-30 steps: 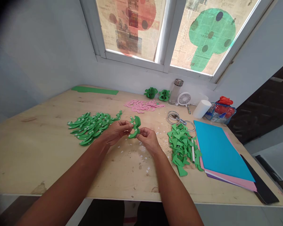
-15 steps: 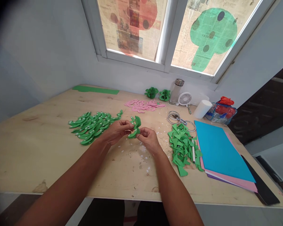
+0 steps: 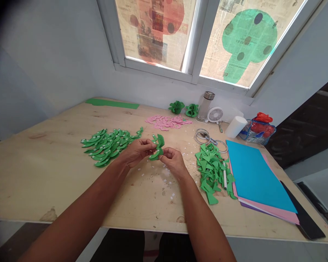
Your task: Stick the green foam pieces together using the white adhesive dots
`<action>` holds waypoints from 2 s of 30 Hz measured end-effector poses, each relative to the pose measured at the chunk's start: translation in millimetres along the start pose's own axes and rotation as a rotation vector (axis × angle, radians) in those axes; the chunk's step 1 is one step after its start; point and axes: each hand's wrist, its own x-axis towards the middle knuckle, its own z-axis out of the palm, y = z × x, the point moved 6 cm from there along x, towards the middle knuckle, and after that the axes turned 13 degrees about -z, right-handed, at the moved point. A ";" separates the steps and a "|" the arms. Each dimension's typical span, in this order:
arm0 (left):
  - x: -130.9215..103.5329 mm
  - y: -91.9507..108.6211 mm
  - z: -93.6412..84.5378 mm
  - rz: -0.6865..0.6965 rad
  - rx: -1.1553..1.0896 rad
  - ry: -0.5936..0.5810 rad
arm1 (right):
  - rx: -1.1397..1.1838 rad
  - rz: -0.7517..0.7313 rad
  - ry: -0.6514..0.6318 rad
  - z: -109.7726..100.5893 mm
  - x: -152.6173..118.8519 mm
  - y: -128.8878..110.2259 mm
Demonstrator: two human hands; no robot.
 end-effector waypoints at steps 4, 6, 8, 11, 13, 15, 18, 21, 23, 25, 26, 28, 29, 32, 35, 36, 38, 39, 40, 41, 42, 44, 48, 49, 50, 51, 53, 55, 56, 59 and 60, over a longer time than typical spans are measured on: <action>-0.6 0.4 0.4 -0.002 -0.013 0.010 | 0.014 0.006 -0.004 1.0 0.0 -0.3; -1.0 0.6 0.2 0.000 -0.027 0.018 | 0.025 0.012 -0.003 1.3 -0.2 -0.3; -1.3 0.7 0.3 0.000 -0.033 0.020 | 0.034 0.017 0.004 1.3 -0.3 -0.2; -1.8 0.8 1.2 0.000 -0.042 0.011 | 0.042 0.014 0.010 1.2 -0.2 -0.6; -1.6 0.8 1.1 0.002 -0.048 0.014 | 0.038 0.010 0.006 1.2 -0.1 -0.9; -1.1 0.4 0.3 0.005 -0.052 0.026 | 0.027 0.006 0.004 0.9 0.2 -1.0; 0.2 -0.3 -0.5 0.009 -0.055 0.035 | 0.016 0.001 0.005 0.3 0.6 -1.0; 1.2 -0.4 -0.4 0.020 -0.060 0.032 | 0.015 -0.004 0.002 0.7 0.8 -1.8; 1.3 0.1 0.0 0.033 -0.060 0.034 | 0.012 -0.003 -0.001 1.6 0.8 -2.7; 0.8 1.1 0.4 0.050 -0.060 0.040 | 0.006 0.001 0.005 2.2 0.7 -3.3; 0.4 1.6 0.7 0.059 -0.060 0.044 | 0.004 0.004 0.011 2.3 0.6 -3.4; -0.8 2.8 1.1 0.073 -0.058 0.056 | 0.003 0.011 0.022 2.0 0.4 -3.1; -1.5 3.4 1.2 0.080 -0.055 0.065 | 0.007 0.016 0.023 1.8 0.3 -2.8; -4.0 7.1 0.5 0.125 -0.045 0.107 | 0.017 0.022 0.026 -0.5 0.4 -2.8; -6.5 12.0 0.0 0.195 -0.017 0.154 | 0.022 -0.002 0.061 -6.4 1.5 -6.4; -7.1 13.3 0.4 0.214 -0.001 0.164 | 0.029 -0.011 0.076 -8.3 1.9 -7.7; -8.1 14.6 2.4 0.241 0.036 0.174 | 0.037 -0.021 0.102 -11.3 2.7 -9.1; -8.5 14.8 4.0 0.252 0.055 0.173 | 0.028 -0.023 0.116 -12.6 2.9 -9.0; -8.9 14.7 5.8 0.261 0.074 0.172 | 0.010 -0.025 0.129 -13.6 3.1 -8.7; -9.4 14.4 7.9 0.269 0.093 0.170 | -0.014 -0.028 0.138 -14.3 3.2 -8.0; -9.8 13.7 10.4 0.275 0.113 0.167 | -0.032 -0.032 0.145 -14.5 3.3 -7.3; -10.7 12.0 15.6 0.280 0.150 0.157 | -0.034 -0.039 0.154 -14.0 3.3 -5.6; -12.4 9.2 23.5 0.276 0.192 0.148 | 0.039 -0.050 0.188 -13.4 2.9 -4.8; -12.7 9.0 24.7 0.273 0.197 0.141 | 0.051 -0.052 0.194 -13.4 2.8 -5.4; -12.9 8.8 25.8 0.268 0.200 0.126 | 0.064 -0.053 0.198 -13.5 2.8 -6.2; -12.9 8.7 26.9 0.261 0.201 0.104 | 0.080 -0.050 0.199 -13.5 2.8 -6.9; -13.0 8.6 29.0 0.242 0.199 0.042 | 0.117 -0.036 0.202 -13.6 2.7 -7.9; -13.3 8.6 30.6 0.225 0.195 -0.019 | 0.157 -0.021 0.203 -13.7 2.5 -8.4; -13.7 8.6 31.4 0.218 0.195 -0.044 | 0.177 -0.013 0.201 -13.5 2.3 -8.5; -15.1 9.2 33.1 0.219 0.195 -0.092 | 0.242 0.011 0.184 -12.0 1.5 -8.2; -15.6 9.6 33.5 0.226 0.192 -0.102 | 0.260 0.019 0.177 -11.3 1.2 -8.0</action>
